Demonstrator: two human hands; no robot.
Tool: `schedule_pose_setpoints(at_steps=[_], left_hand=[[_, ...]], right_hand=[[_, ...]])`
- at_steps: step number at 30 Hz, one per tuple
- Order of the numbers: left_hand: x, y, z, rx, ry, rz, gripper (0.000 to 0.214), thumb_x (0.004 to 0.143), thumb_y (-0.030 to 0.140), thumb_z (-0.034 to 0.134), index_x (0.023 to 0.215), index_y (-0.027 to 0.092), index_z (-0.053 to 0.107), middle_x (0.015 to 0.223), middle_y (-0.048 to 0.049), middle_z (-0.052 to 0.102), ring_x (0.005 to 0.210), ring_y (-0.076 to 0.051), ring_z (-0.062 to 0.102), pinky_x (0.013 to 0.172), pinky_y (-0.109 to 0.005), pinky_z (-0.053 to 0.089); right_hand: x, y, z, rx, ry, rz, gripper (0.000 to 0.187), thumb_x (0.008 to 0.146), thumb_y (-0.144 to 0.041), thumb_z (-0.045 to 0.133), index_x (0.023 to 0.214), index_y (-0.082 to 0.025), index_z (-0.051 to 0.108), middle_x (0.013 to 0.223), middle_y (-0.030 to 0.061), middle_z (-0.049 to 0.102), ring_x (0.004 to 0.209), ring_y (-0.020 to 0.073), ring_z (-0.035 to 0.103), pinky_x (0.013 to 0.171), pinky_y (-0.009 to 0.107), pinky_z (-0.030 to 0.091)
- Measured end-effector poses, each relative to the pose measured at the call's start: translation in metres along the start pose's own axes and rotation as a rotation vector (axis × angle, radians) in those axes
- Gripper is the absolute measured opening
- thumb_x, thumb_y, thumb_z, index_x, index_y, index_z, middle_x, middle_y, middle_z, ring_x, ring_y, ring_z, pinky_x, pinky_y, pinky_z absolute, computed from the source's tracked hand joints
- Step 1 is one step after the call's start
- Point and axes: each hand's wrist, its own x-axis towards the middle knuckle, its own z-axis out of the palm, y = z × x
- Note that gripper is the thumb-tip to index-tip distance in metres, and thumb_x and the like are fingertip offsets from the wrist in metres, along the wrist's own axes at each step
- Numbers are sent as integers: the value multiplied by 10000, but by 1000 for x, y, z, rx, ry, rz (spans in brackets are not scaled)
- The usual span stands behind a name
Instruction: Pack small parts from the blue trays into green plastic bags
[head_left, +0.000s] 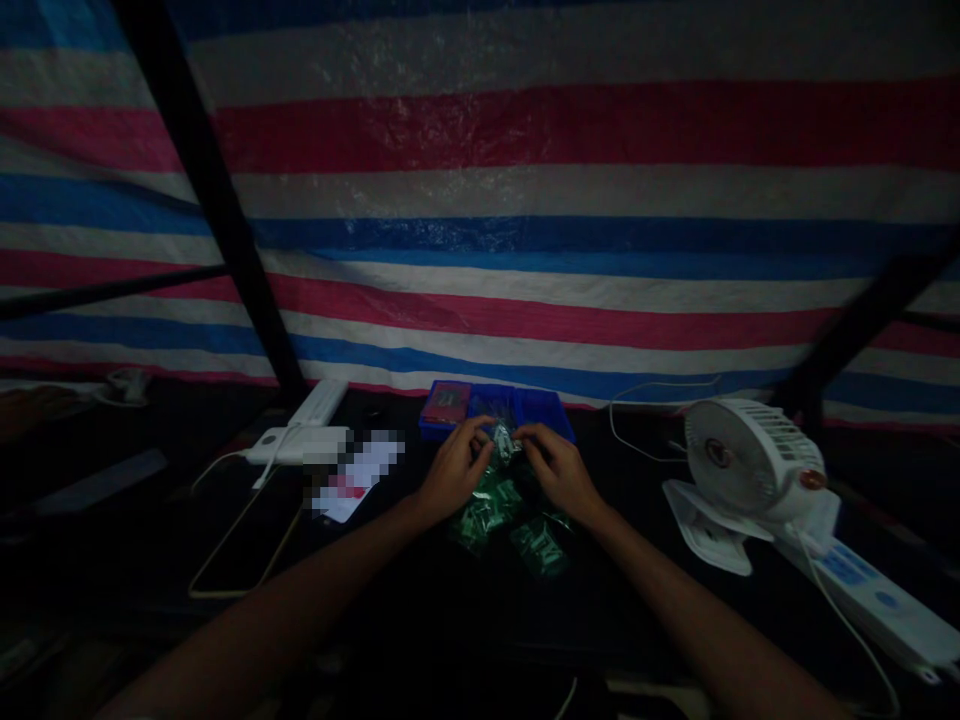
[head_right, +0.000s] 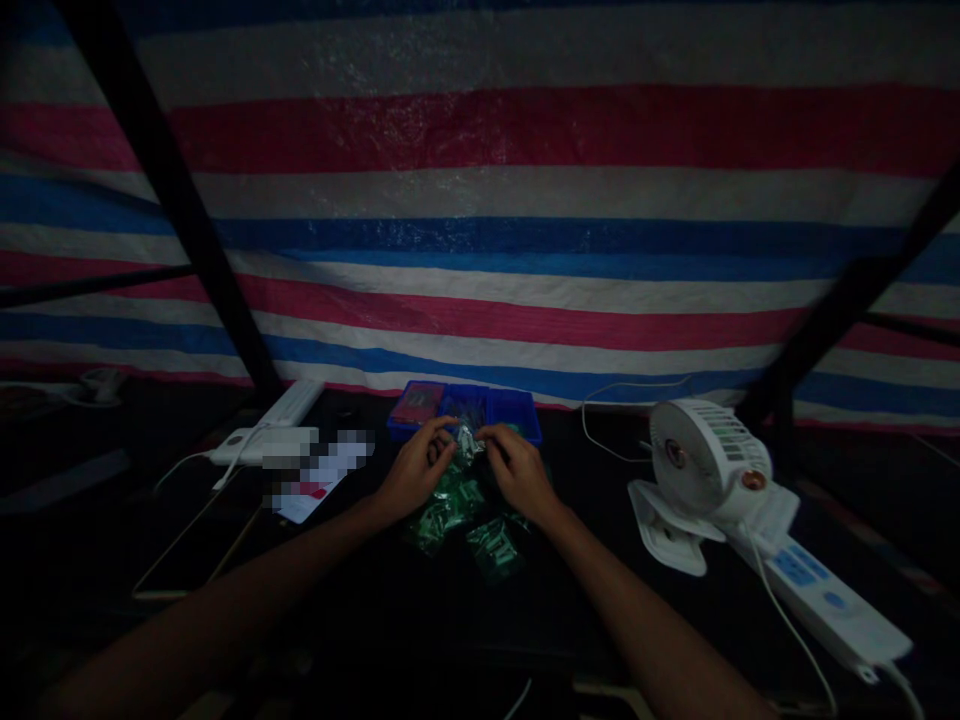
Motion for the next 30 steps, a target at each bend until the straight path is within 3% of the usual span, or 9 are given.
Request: schedule_pose_setpoints(at_steps=[4,11,19,30], left_hand=[[1,3,-1,59,-3,35,338,1028,203,485,1352,220,577,1073,-66,659,891,-194,608,858,-339,500],[3,6,-3,95,-32,90,407,960,114,549,1356,201,580,1089,-76,664,967,-217,597,894,-357,493],[4,7,-6,90,0,55,219,1016,251,555,1201,217,668,1070,-62,684,966,-220,605,891,-355,490],[2,5,-4,57,-18,0,225,1030,302,553,1197,218,678,1076,-47,726,900,-200,622,823,-329,495]], right_hand=[[-1,5,1,-9,-10,-13,259,1001,-185,487,1177,-250,665,1150,66,731,1057,236,693,950,378,522],[0,2,-2,-25,-12,23,206,1002,-240,527,1155,-236,664,1117,69,731,967,230,695,896,358,538],[2,-4,-2,-9,-38,26,184,1024,-277,515,1135,-242,658,1095,71,728,994,240,690,911,378,527],[0,-4,-2,-5,-31,25,177,1034,-303,515,1124,-238,653,1081,61,719,968,226,686,870,341,519]])
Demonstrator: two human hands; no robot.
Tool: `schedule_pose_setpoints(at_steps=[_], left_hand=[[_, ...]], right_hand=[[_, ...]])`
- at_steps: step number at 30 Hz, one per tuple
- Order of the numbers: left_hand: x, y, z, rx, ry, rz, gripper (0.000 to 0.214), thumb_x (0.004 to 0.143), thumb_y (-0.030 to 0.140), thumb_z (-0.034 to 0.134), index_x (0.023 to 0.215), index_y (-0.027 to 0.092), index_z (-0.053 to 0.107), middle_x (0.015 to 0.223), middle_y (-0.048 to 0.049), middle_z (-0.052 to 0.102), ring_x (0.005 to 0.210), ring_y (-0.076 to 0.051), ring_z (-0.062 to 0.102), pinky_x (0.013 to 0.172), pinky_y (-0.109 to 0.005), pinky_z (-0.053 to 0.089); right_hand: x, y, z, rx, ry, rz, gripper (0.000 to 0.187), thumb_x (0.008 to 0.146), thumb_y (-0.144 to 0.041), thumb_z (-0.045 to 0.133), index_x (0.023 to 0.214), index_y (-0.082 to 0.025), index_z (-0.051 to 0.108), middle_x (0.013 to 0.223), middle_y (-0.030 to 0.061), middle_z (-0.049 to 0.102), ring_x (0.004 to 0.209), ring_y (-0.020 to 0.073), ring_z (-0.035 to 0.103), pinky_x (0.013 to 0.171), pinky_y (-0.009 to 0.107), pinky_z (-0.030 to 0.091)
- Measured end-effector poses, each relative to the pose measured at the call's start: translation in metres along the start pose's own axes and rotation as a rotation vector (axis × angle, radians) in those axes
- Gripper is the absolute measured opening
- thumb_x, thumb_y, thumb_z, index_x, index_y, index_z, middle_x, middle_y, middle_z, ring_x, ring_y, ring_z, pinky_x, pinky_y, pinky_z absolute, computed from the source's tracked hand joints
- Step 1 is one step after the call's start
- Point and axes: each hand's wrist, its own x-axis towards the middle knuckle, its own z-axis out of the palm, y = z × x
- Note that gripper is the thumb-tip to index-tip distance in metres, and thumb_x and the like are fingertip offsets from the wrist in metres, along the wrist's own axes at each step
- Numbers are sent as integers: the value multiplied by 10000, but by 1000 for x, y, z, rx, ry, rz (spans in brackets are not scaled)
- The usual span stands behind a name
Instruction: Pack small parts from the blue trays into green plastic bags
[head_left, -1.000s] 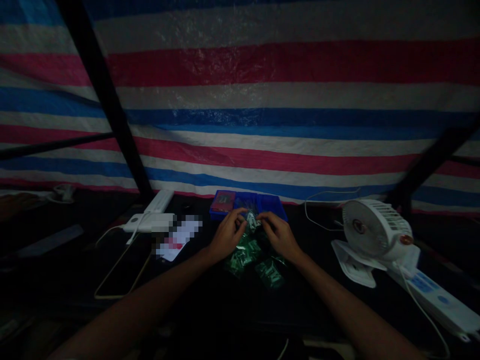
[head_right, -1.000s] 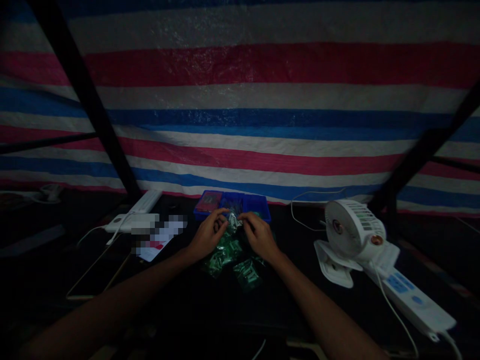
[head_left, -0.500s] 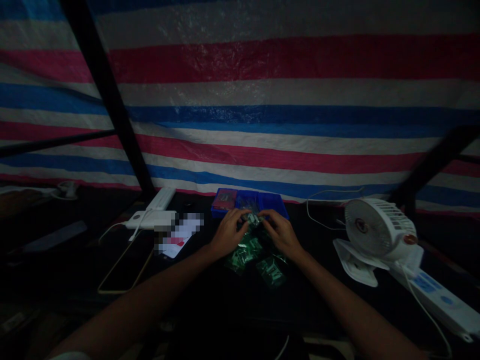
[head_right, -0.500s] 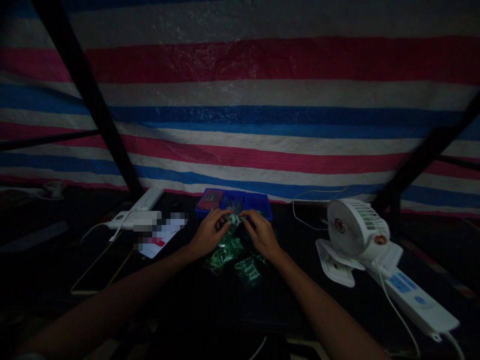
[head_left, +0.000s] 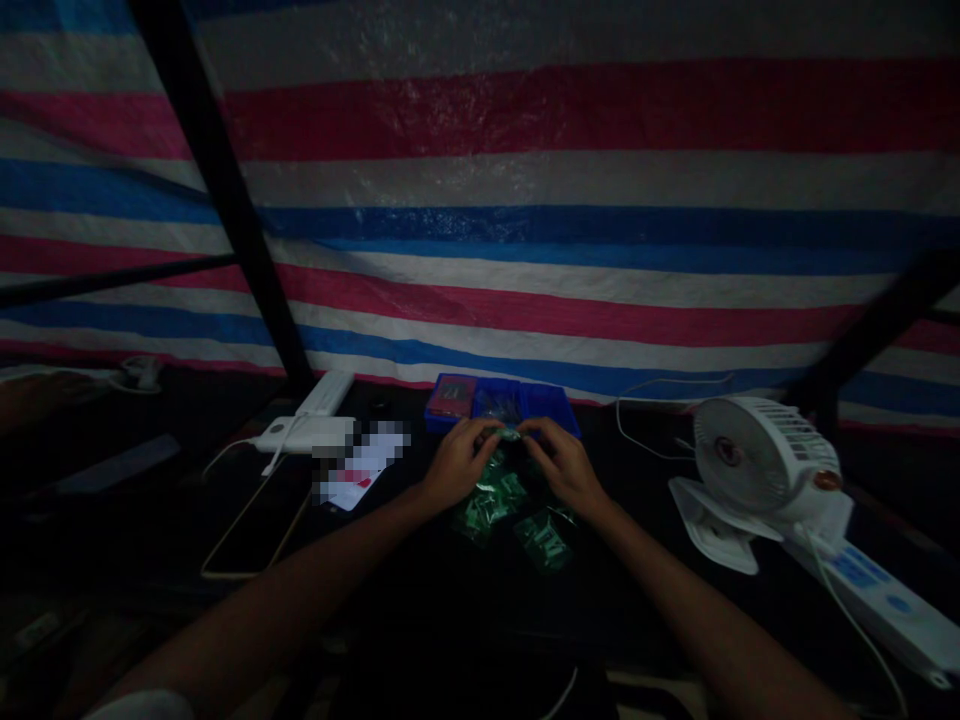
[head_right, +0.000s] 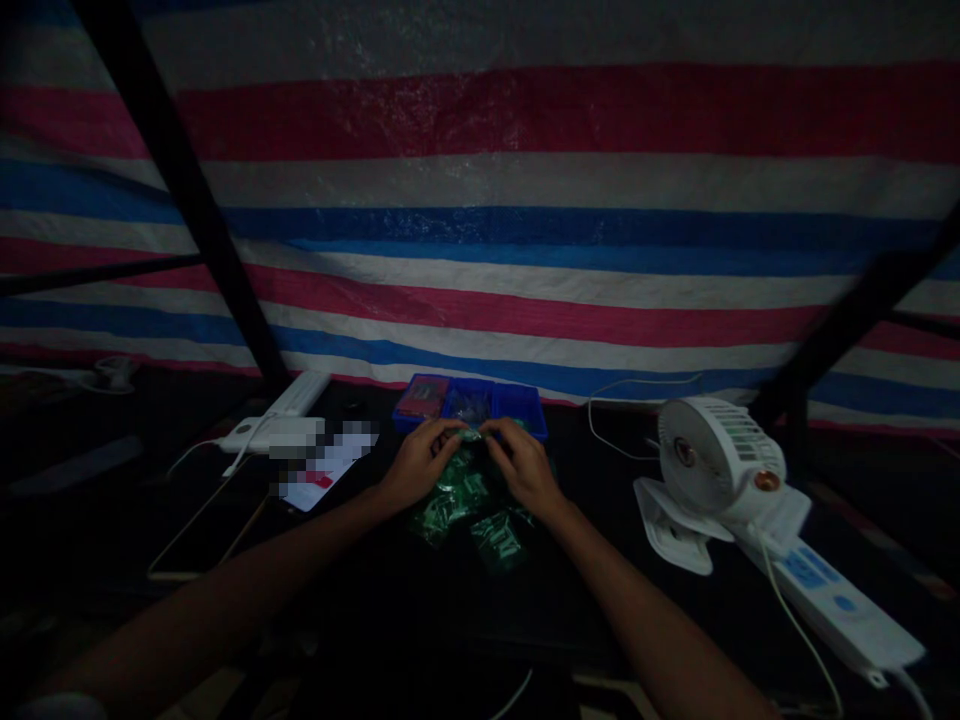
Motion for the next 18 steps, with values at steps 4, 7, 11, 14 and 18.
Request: schedule_pose_setpoints(at_steps=[4,7,11,14,18], left_hand=[[0,0,0,24,0,23,219,1042,313,530,1137,205,694,1018,-51,722,911,-206,619,835,-329,484],[0,-1,2,53,-30,61,255,1055,324,502,975,196,707,917,-44,708,898,-206,613,848,-334,469],[-1,0,1,58,-31,79,259,1059,310,489,959,197,700,903,-42,702,878,-198,604,839,-329,461],[0,1,0,63,-10,70,265,1062,318,482,967,196,697,887,-41,697,862,-196,601,827,-323,461],[0,1,0,46,-2,55,260,1059,321,485,971,192,694,886,-41,703,839,-191,619,804,-311,467]], right_hand=[[0,1,0,-30,27,13,186,997,-402,611,1048,-230,662,952,41,700,813,205,652,759,316,506],[0,0,-1,-55,63,31,244,962,-454,663,894,-221,639,812,17,645,685,179,580,666,300,470],[0,-2,-2,-63,71,33,268,999,-456,602,870,-222,631,797,20,643,681,177,570,669,300,470],[0,-2,-2,-65,68,26,267,1001,-460,599,881,-224,635,799,20,646,685,181,576,676,301,472],[0,-1,-1,-56,60,30,255,1004,-445,599,886,-222,639,814,22,658,698,183,597,682,299,473]])
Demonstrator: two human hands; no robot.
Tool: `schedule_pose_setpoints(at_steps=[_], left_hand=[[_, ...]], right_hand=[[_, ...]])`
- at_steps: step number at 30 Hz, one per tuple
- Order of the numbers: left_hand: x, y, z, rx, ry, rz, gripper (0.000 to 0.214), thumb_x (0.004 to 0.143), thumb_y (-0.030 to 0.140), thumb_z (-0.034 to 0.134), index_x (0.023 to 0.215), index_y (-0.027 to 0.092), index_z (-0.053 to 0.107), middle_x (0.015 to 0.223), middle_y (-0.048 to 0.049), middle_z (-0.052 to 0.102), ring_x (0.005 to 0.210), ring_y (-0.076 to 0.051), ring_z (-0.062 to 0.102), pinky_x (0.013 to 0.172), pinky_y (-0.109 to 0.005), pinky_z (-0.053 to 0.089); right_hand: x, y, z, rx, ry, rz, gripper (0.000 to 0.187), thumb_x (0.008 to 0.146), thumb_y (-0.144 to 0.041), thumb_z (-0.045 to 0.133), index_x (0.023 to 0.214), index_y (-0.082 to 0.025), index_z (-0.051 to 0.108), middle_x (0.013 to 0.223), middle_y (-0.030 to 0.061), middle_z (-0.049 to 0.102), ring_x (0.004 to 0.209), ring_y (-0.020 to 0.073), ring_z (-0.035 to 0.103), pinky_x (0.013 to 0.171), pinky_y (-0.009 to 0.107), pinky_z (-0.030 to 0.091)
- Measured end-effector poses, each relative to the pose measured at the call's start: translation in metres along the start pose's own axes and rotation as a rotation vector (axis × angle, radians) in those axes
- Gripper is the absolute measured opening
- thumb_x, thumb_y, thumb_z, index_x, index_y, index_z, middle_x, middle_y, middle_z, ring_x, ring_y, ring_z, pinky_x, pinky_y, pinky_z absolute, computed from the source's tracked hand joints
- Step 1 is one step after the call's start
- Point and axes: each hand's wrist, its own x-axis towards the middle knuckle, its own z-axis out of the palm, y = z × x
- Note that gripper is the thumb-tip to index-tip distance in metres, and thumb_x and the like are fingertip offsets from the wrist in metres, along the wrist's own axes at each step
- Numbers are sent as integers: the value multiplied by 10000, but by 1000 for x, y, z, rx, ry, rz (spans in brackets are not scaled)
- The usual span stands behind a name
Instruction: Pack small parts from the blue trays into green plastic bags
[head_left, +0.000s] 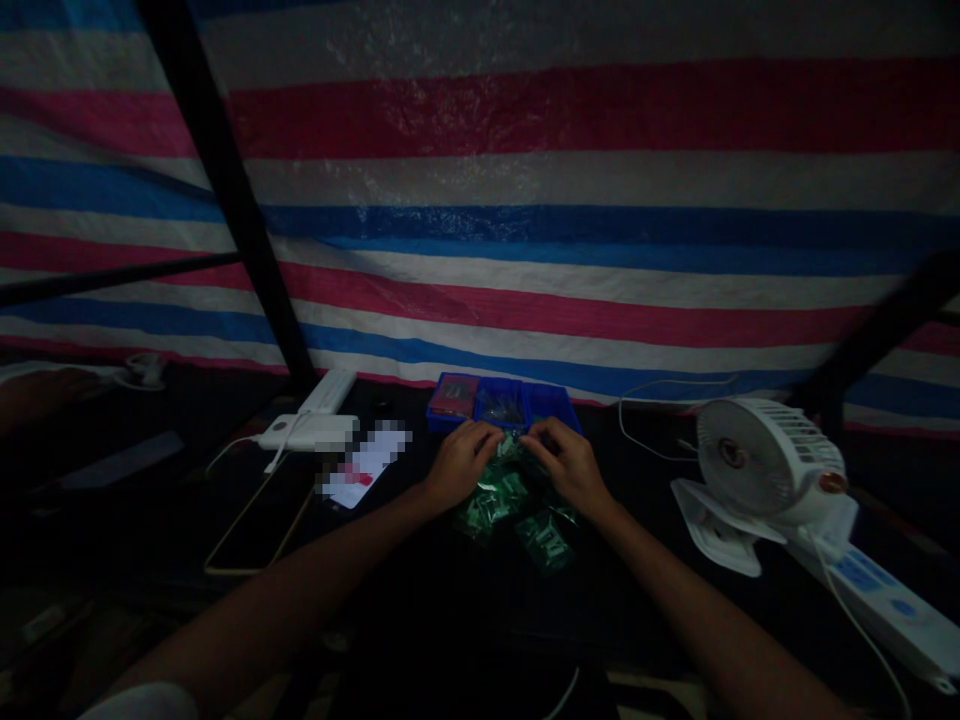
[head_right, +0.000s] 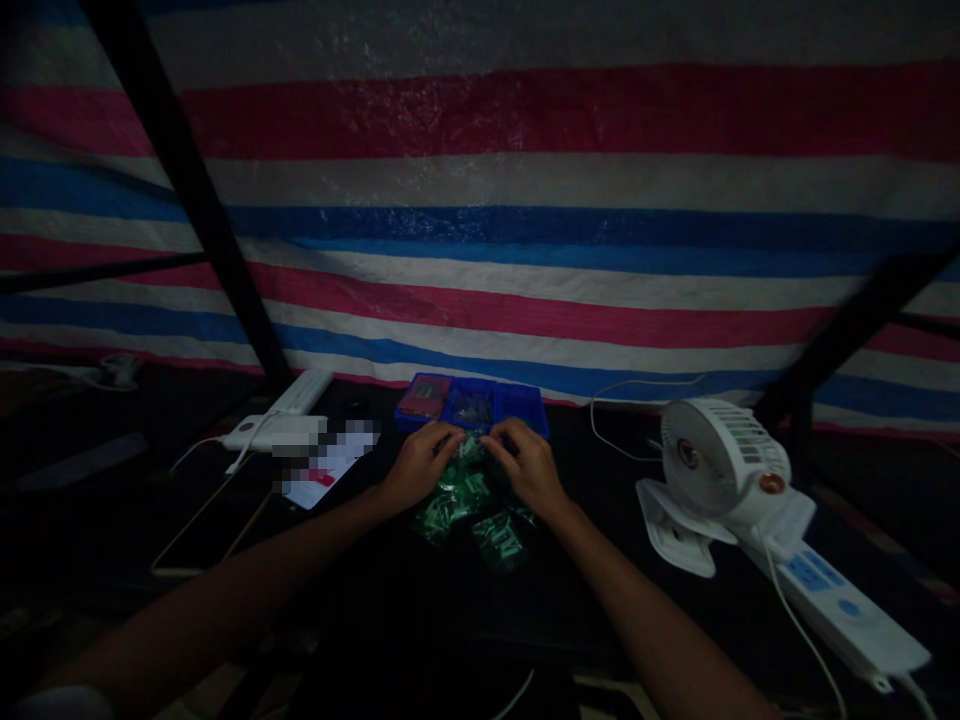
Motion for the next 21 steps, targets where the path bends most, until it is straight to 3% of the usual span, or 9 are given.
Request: schedule_pose_setpoints(at_steps=[8,12,17,21], left_hand=[[-2,-1,1,-66,25,-50,261,1066,348,465,1037,197,675,835,-31,683,808,-187,649,796,-306,505],[-2,-1,2,-114,39,-66,245,1057,325,486,1199,198,640,879,-37,704,837,-196,676,815,-320,529],[-2,0,2,-105,38,-80,273,1044,287,501,1280,197,604,948,-54,723,880,-202,688,839,-330,543],[-2,-3,3,-103,23,-68,306,1038,273,505,1324,193,581,1004,-71,717,941,-211,682,839,-330,547]], right_hand=[[-2,-2,1,41,26,40,191,1000,-387,596,1103,-229,626,953,50,722,792,204,680,713,308,526],[-2,-1,-1,29,66,24,143,1007,-352,567,1050,-229,626,947,48,704,788,201,665,698,300,518],[0,-1,-3,19,32,-77,172,1014,-226,499,1060,-235,665,1015,61,703,919,231,664,840,355,511],[0,1,-2,1,36,-68,172,995,-208,522,1094,-231,660,1014,62,682,888,229,640,816,352,494]])
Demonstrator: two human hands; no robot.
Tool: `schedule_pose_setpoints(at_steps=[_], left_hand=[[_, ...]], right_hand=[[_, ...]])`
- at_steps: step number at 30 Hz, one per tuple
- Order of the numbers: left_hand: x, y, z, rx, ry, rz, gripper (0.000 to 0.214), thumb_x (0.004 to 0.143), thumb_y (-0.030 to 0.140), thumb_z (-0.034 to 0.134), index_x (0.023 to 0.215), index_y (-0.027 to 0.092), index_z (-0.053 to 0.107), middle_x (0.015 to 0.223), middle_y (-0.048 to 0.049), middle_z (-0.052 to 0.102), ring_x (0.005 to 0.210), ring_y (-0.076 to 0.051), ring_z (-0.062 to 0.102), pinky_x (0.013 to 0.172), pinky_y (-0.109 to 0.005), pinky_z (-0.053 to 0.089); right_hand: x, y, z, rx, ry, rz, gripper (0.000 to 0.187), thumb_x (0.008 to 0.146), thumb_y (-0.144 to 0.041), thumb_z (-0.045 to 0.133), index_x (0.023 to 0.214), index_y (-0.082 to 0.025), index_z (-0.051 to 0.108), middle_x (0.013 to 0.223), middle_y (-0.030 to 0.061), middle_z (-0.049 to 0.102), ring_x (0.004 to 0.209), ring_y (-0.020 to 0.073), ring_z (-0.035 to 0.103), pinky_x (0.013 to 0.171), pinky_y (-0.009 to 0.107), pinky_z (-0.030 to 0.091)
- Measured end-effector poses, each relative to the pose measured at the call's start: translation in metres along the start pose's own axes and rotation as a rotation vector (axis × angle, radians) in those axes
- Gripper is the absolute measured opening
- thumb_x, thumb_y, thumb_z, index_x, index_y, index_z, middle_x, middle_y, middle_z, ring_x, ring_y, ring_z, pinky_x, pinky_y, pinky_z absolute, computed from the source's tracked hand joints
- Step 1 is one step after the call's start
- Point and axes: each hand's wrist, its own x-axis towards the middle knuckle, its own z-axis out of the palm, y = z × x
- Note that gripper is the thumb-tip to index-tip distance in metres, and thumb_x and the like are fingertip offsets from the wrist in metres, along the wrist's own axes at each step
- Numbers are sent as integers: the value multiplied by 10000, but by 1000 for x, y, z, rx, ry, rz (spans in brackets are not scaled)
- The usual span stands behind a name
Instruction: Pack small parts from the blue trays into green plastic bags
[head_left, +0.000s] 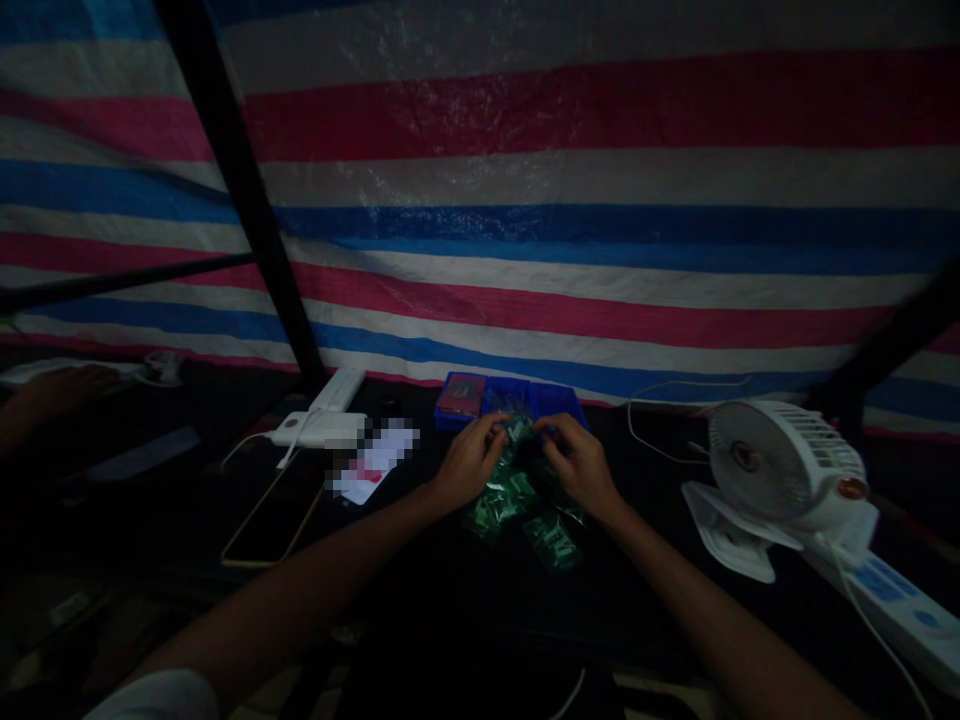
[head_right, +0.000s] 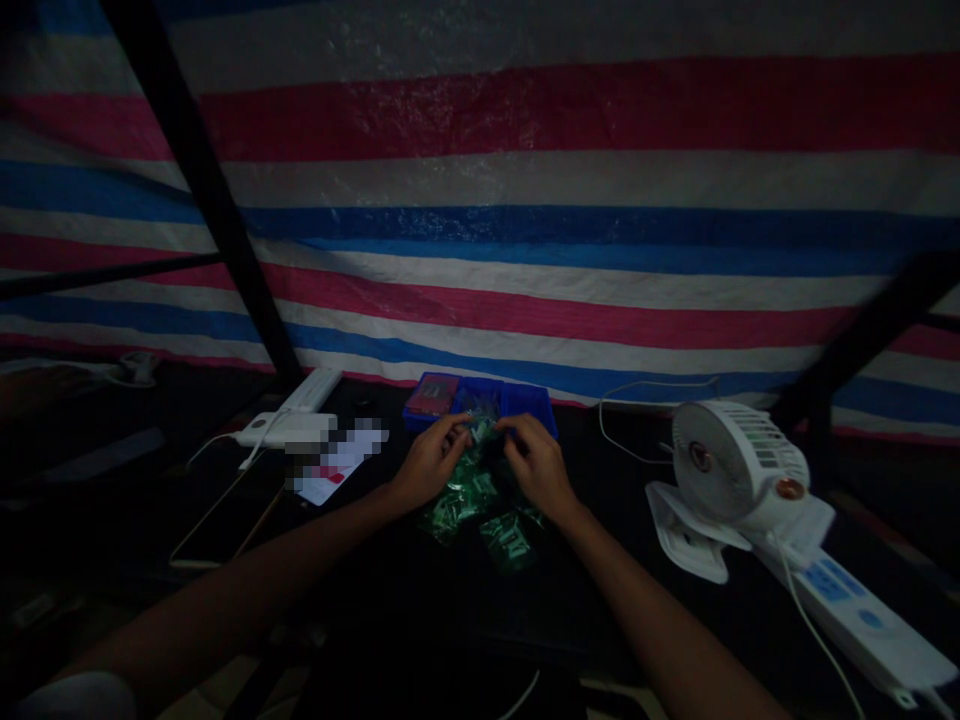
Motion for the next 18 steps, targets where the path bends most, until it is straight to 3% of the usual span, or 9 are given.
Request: schedule_pose_setpoints(at_steps=[6,18], left_hand=[[0,-3,2,10,2,1,329,1020,251,531,1343,200,572,1084,-83,706,959,-207,671,833,-330,553],[1,-3,3,32,13,21,331,1013,236,535,1336,175,580,1067,-86,690,920,-196,653,835,-330,546]], right_hand=[[0,0,1,-34,-16,20,162,993,-254,559,1121,-236,655,990,50,669,761,206,585,737,336,464],[1,1,1,-16,-10,1,116,1011,-281,570,1070,-231,656,1000,55,671,828,216,615,773,338,478]])
